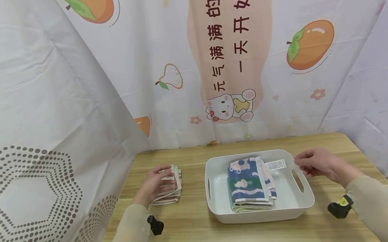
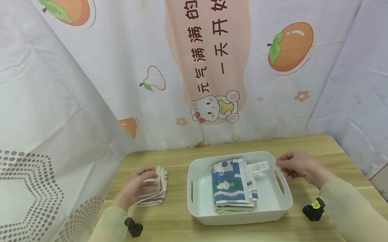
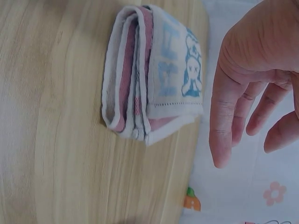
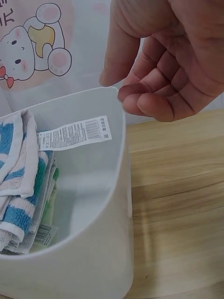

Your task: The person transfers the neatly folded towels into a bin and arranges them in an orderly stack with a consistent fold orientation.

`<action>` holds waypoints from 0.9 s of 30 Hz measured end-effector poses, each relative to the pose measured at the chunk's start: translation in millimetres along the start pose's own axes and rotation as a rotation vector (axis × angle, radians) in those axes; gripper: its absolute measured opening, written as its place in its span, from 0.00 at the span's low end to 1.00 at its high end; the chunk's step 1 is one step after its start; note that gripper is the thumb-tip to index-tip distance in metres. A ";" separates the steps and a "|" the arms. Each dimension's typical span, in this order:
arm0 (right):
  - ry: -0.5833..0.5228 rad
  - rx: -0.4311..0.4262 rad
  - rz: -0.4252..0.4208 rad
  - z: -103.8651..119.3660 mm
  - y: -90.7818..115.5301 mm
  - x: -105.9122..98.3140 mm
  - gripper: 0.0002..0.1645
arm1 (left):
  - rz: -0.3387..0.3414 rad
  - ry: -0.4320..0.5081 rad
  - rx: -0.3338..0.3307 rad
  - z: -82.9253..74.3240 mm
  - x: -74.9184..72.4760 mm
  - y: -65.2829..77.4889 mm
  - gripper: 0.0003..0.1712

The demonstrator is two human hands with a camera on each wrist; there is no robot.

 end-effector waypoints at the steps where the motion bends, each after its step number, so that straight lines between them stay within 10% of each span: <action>1: 0.008 -0.003 -0.001 -1.3 -0.6 0.0 0.27 | -0.001 0.006 -0.002 0.4 -1.6 0.1 0.27; 27: 0.009 0.023 0.006 -17.3 -1.3 3.3 0.29 | -0.128 -0.009 -0.038 15.7 -39.9 5.7 0.30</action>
Point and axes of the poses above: each hand's wrist, its own y-axis away from the middle knuckle, its own x-axis out of the palm, z = x × y, the point moved 1 cm from there along -y, towards the middle knuckle, and after that the axes turned 9 degrees about z, right-handed, at the moved point
